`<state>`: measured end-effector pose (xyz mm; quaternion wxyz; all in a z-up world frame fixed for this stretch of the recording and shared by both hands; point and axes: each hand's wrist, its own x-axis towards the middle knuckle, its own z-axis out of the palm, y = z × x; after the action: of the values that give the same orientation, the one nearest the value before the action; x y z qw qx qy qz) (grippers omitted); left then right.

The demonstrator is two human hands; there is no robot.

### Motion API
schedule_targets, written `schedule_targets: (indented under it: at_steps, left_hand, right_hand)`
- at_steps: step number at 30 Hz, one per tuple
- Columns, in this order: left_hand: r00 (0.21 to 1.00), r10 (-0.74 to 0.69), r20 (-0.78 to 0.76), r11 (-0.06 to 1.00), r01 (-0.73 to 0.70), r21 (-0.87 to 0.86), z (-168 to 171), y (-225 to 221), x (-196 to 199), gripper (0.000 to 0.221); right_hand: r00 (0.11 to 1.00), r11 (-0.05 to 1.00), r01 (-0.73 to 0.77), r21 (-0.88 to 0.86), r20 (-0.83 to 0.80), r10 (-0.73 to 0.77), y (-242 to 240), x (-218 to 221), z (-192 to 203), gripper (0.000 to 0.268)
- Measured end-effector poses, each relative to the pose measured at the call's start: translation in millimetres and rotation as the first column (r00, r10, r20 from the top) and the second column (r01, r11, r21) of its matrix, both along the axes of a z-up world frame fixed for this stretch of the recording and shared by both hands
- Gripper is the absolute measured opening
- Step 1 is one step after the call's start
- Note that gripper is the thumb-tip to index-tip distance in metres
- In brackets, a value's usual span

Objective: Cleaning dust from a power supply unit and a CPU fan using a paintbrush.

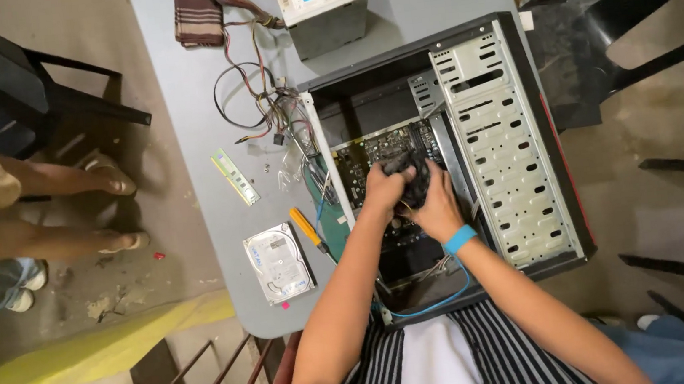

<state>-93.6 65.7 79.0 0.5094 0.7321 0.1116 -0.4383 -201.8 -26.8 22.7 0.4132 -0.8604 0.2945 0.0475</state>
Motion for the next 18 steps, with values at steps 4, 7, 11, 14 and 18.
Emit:
schedule_targets:
  at_steps: [4, 7, 11, 14, 18]
  left_hand:
    - [0.958, 0.213, -0.191, 0.936, -0.256, -0.241, 24, 14, 7, 0.075]
    - [0.925, 0.223, -0.307, 0.852, -0.338, -0.4, 34, 27, 3, 0.078]
    - [0.958, 0.142, -0.25, 0.803, -0.259, -0.536, 87, 42, -11, 0.064]
    - [0.961, 0.146, -0.234, 0.743, -0.263, -0.616, 110, 38, -29, 0.083]
    - [0.922, -0.149, -0.357, 0.26, -0.312, -0.914, 76, 27, -46, 0.096]
  right_hand:
    - [0.979, 0.926, 0.135, 0.353, 0.096, -0.18, -7, 5, 65, 0.111]
    - [0.893, 0.687, 0.177, 0.705, 0.179, -0.413, -8, -8, 103, 0.098]
    - [0.805, 0.427, 0.209, 0.88, 0.094, -0.586, 0, -23, 152, 0.055]
    - [0.741, 0.497, 0.221, 0.839, 0.187, -0.645, -1, -38, 159, 0.058]
    - [0.665, 0.399, 0.152, 0.904, 0.205, -0.718, -11, -60, 168, 0.052]
